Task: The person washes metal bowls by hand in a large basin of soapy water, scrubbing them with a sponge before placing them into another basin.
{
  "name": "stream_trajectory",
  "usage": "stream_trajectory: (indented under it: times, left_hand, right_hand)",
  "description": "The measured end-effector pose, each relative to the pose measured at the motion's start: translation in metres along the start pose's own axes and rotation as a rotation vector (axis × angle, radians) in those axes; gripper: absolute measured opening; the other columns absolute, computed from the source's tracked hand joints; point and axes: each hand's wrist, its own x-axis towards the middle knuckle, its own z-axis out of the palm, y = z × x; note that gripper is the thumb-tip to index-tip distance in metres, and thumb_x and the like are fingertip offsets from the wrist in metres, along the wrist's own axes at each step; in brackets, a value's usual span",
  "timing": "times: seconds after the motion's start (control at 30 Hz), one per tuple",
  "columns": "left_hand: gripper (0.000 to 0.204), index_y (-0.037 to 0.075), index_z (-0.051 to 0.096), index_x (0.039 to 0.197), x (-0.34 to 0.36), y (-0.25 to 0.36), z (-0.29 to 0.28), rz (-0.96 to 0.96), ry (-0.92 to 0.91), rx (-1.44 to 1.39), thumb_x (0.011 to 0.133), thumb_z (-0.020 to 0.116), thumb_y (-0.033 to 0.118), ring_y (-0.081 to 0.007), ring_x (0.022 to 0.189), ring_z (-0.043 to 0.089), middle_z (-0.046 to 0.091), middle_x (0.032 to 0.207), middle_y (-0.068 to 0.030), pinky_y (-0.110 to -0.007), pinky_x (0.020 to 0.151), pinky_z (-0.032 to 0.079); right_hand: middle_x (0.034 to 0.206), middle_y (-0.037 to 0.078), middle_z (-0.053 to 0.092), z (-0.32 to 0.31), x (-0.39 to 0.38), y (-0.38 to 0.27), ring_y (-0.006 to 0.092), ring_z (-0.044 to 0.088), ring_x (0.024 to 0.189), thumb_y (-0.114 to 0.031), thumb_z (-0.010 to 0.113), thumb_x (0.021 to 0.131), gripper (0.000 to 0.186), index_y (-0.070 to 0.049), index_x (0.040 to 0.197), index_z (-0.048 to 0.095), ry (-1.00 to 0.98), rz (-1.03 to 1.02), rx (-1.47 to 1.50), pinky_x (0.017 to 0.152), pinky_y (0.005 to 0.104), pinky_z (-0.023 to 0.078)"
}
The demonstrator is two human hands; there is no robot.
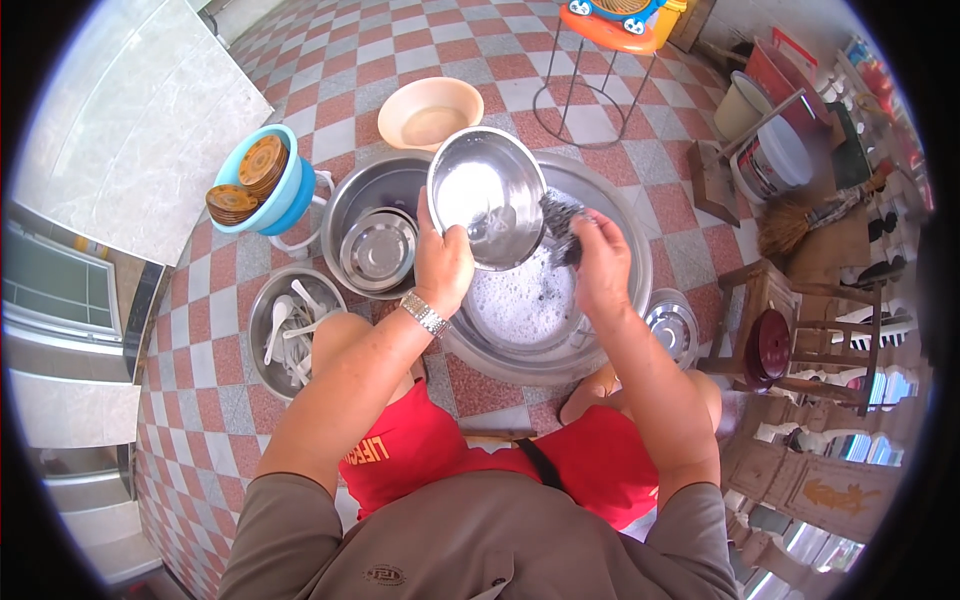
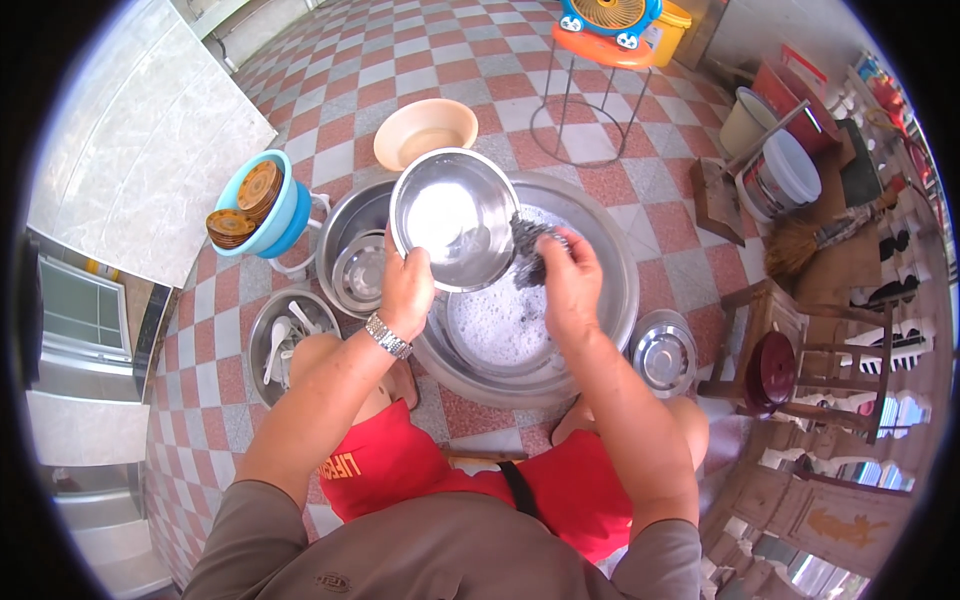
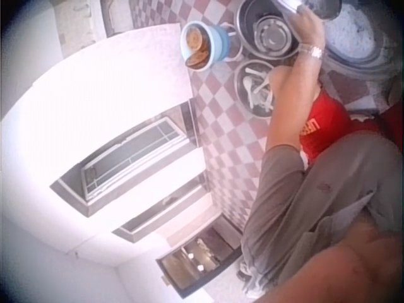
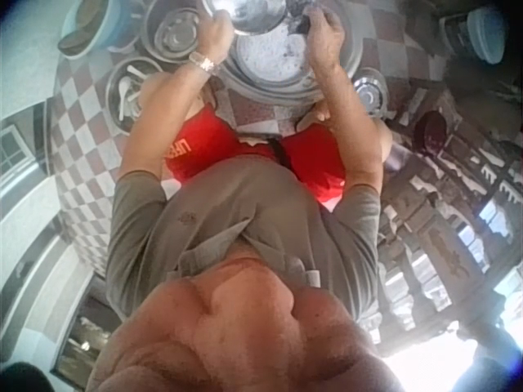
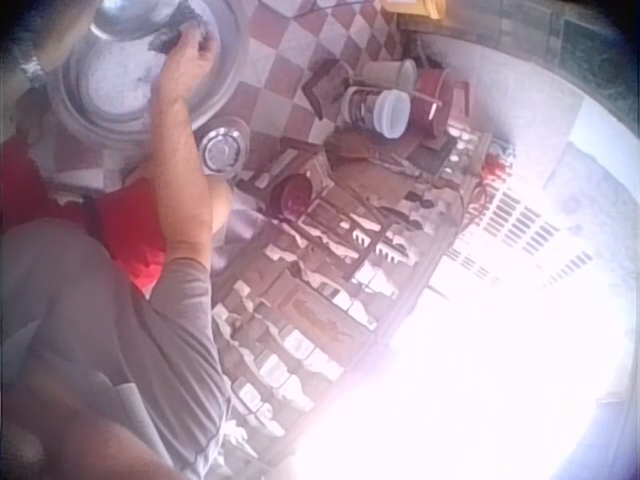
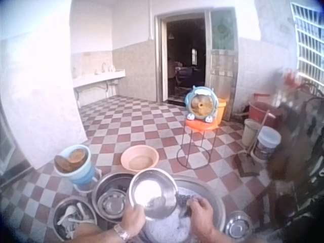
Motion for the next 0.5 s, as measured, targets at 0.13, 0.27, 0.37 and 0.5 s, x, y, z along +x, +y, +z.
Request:
stream_trajectory:
  times: [0.13, 0.27, 0.37, 0.5]
  left_hand:
    - [0.061, -0.003, 0.025, 0.147, 0.007, -0.011, -0.010, 0.043, -0.006, -0.084, 0.089, 0.040, 0.003, -0.0249, 0.117, 0.054, 0.050, 0.134, -0.0192, -0.032, 0.105, 0.038]
    - [0.051, 0.001, 0.034, 0.140, -0.002, 0.014, -0.001, -0.103, -0.022, -0.238, 0.089, 0.040, 0.004, -0.0265, 0.107, 0.061, 0.050, 0.132, -0.0180, -0.039, 0.089, 0.053]
    - [0.043, -0.001, 0.040, 0.132, -0.002, 0.019, -0.005, -0.336, -0.041, -0.384, 0.090, 0.041, 0.007, -0.0287, 0.101, 0.065, 0.055, 0.125, -0.0177, -0.044, 0.081, 0.060]
    - [0.036, -0.004, 0.048, 0.124, 0.006, 0.015, -0.015, -0.524, -0.080, -0.531, 0.092, 0.040, 0.011, -0.0317, 0.105, 0.064, 0.059, 0.119, -0.0192, -0.047, 0.087, 0.058]
  right_hand:
    - [0.099, 0.006, 0.066, 0.000, 0.004, -0.019, 0.0154, 0.065, 0.085, -0.007, 0.065, 0.087, 0.032, -0.001, 0.118, 0.058, -0.079, 0.080, 0.101, 0.075, 0.0288, 0.053]
    - [0.099, 0.009, 0.066, 0.004, 0.000, -0.020, 0.0180, 0.066, 0.084, -0.005, 0.054, 0.090, 0.024, 0.000, 0.113, 0.058, -0.119, 0.132, 0.179, 0.071, 0.0317, 0.055]
    - [0.100, 0.010, 0.066, 0.005, -0.001, -0.022, 0.0210, 0.065, 0.083, -0.006, 0.046, 0.088, 0.029, 0.000, 0.113, 0.058, -0.243, 0.197, 0.258, 0.069, 0.0347, 0.055]
    - [0.095, 0.011, 0.065, -0.009, 0.006, -0.017, 0.0208, 0.062, 0.077, -0.004, 0.043, 0.079, 0.035, 0.001, 0.109, 0.061, -0.393, 0.350, 0.177, 0.071, 0.0339, 0.054]
